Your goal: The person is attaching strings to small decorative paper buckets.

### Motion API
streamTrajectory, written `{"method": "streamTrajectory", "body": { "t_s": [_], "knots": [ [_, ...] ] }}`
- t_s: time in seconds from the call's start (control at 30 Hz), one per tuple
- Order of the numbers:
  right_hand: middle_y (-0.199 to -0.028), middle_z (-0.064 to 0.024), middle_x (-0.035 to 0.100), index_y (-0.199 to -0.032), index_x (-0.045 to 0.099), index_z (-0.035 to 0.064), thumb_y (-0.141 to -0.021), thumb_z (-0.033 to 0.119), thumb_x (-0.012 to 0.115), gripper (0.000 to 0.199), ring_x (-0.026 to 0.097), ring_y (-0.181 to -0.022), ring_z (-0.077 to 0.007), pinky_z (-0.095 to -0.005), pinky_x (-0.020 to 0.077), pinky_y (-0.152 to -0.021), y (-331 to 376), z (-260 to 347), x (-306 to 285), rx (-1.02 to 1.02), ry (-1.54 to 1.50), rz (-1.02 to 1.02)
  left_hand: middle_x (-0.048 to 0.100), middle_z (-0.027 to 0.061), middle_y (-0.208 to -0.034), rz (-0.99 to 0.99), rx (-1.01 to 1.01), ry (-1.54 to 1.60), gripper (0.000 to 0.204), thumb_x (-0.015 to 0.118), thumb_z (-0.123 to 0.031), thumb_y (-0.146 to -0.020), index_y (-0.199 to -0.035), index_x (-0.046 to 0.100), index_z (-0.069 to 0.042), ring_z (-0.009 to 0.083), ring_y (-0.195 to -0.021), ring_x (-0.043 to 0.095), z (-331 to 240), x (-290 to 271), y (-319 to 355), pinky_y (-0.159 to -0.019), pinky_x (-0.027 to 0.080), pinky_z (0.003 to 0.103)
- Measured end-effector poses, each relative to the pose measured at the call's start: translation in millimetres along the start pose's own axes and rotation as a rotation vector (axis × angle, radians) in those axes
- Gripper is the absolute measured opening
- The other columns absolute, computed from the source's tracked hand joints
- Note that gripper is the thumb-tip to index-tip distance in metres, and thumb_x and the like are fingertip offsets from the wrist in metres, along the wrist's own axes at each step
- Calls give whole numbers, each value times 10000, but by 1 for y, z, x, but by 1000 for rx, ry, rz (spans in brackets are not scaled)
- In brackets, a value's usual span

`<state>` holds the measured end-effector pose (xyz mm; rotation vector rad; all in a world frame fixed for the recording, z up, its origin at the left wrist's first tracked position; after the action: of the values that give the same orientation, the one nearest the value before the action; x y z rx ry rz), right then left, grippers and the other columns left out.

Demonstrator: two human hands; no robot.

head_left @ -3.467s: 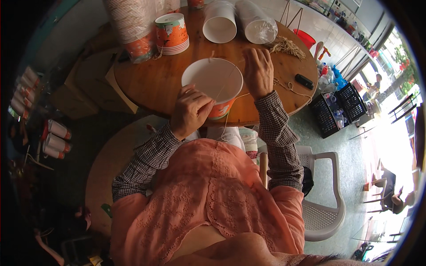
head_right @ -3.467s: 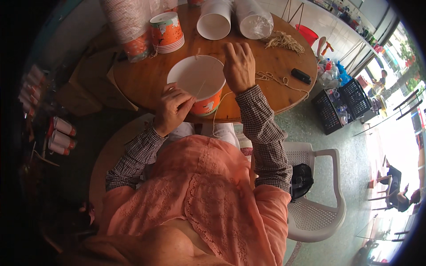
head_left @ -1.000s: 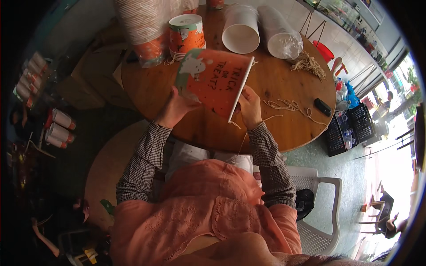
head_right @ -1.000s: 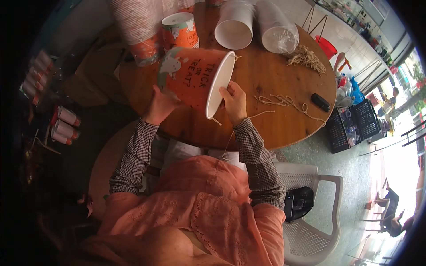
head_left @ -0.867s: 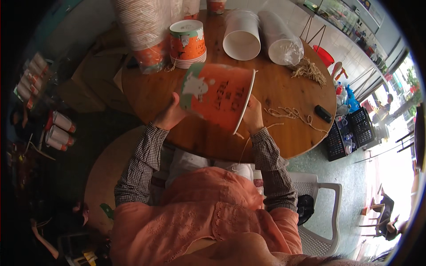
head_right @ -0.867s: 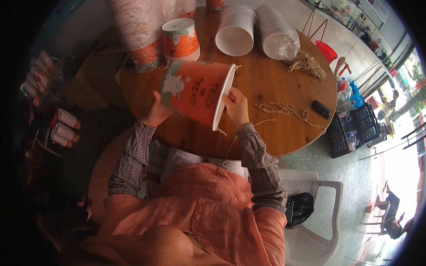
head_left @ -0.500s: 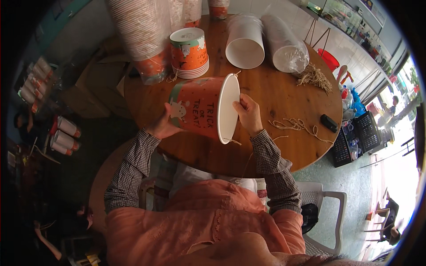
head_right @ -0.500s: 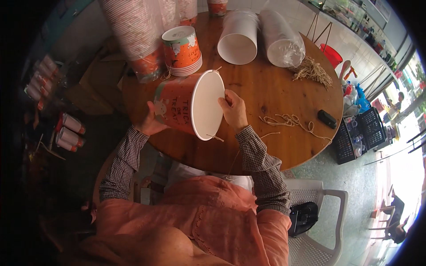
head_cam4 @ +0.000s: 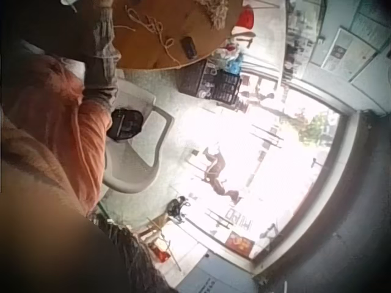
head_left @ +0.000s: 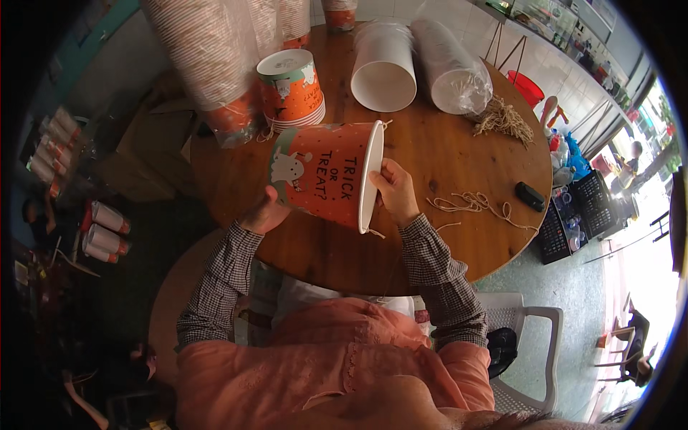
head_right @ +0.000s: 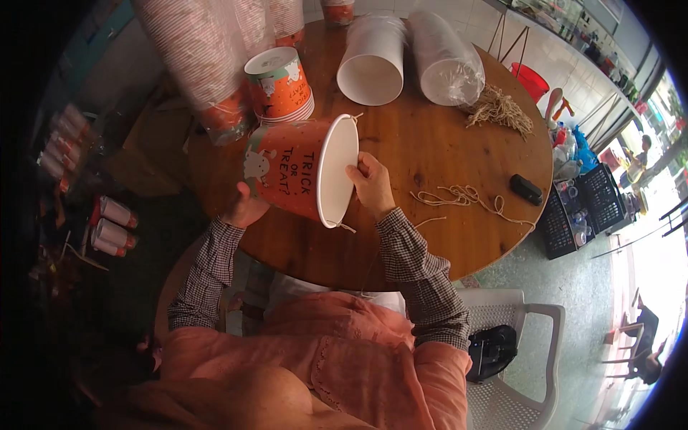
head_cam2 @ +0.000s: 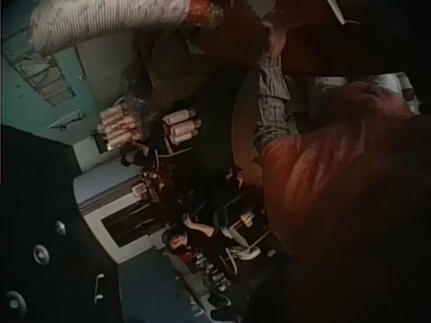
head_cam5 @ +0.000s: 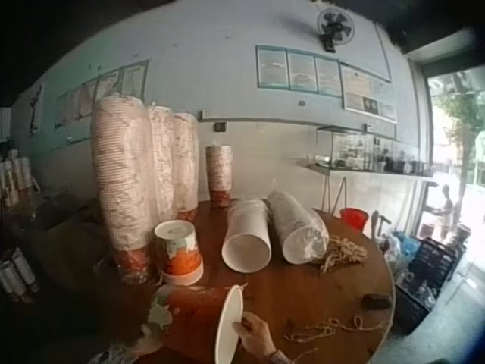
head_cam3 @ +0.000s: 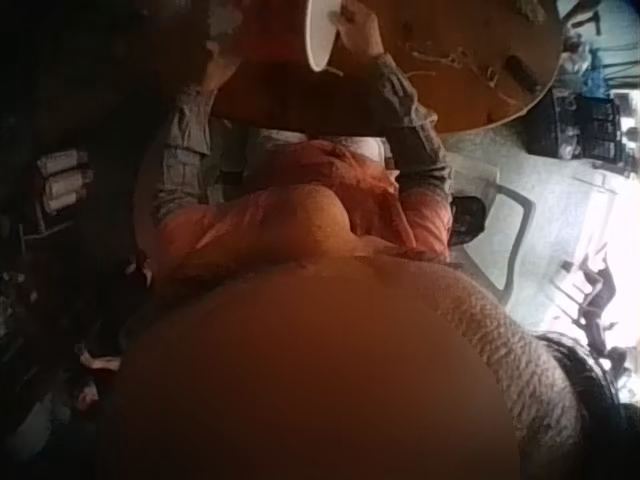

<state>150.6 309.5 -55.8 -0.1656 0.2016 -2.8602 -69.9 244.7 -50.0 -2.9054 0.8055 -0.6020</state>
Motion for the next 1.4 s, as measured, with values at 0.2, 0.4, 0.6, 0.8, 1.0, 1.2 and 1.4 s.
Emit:
{"method": "streamTrajectory", "body": {
  "t_s": [0.2, 0.4, 0.6, 0.8, 1.0, 1.2, 1.4],
  "knots": [
    [-758, 8, 628, -1081, 567, -13, -909, 86, 544, 200, 503, -537, -27, -190, 381, -416, -1, 0, 1, 2, 7, 42, 259, 39, -1513, 59, -37, -17, 1015, 623, -644, -753, -1487, 164, -114, 221, -1367, 291, -4, -1, 4, -1107, 296, 460],
    [-817, -5, 650, -1113, 548, 4, -943, 106, 523, 200, 526, -565, -29, -184, 396, -444, 1, 4, 11, 10, -15, 112, 257, 41, -1513, 45, 27, 11, 1000, 623, -632, -768, -1487, 160, -113, 220, -1368, 289, -17, 4, 5, -1111, 290, 459],
    [-892, -38, 647, -1283, 471, 12, -946, 122, 532, 359, 581, -673, -73, -190, 464, -504, 2, 19, 10, -68, -83, 27, 256, 39, -1514, -87, 70, 10, 929, 592, -598, -820, -1486, 165, -111, 233, -1364, 297, -29, -14, -6, -1091, 314, 459],
    [-952, -96, 628, -1357, 366, 4, -941, 99, 532, 458, 599, -725, -108, -216, 517, -564, 10, 50, -28, -100, 65, -148, 312, 89, -1486, -357, 327, -745, 745, 592, -371, -902, -1463, 232, -39, 229, -1377, 274, -179, -41, -60, -1108, 267, 356],
    [-937, -89, 641, -1337, 412, 37, -917, 61, 550, 442, 605, -717, -105, -229, 518, -587, 19, 60, -28, -156, 197, -195, 387, 180, -1422, -511, 444, -1600, 843, 684, -462, -808, -1425, 320, -19, 284, -1328, 367, -288, -55, -144, -1073, 330, 354],
    [-840, -98, 643, -1335, 423, 69, -893, 66, 562, 464, 620, -674, -158, -287, 505, -612, 25, 60, -22, -274, 434, -179, 278, 166, -1452, -351, 334, -1320, 870, 618, -502, -838, -1438, 214, -17, 271, -1338, 288, -277, -11, -199, -1086, 274, 350],
    [-846, -92, 644, -1321, 436, 79, -883, 70, 565, 457, 621, -661, -189, -308, 505, -605, 27, 63, -7, -273, 522, -87, 118, 119, -1554, -133, 189, -1344, 781, 550, -378, -936, -1499, 107, -67, 256, -1428, 138, -279, 27, -204, -1154, 182, 350]
  ]
}}
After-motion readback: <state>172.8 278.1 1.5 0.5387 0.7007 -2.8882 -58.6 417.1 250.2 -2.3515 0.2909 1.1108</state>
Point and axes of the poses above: each hand's wrist, its own y-axis away from the middle knuckle, its own x-axis out of the palm, z = x × y, the point moved 8 cm from there along -y, towards the middle knuckle
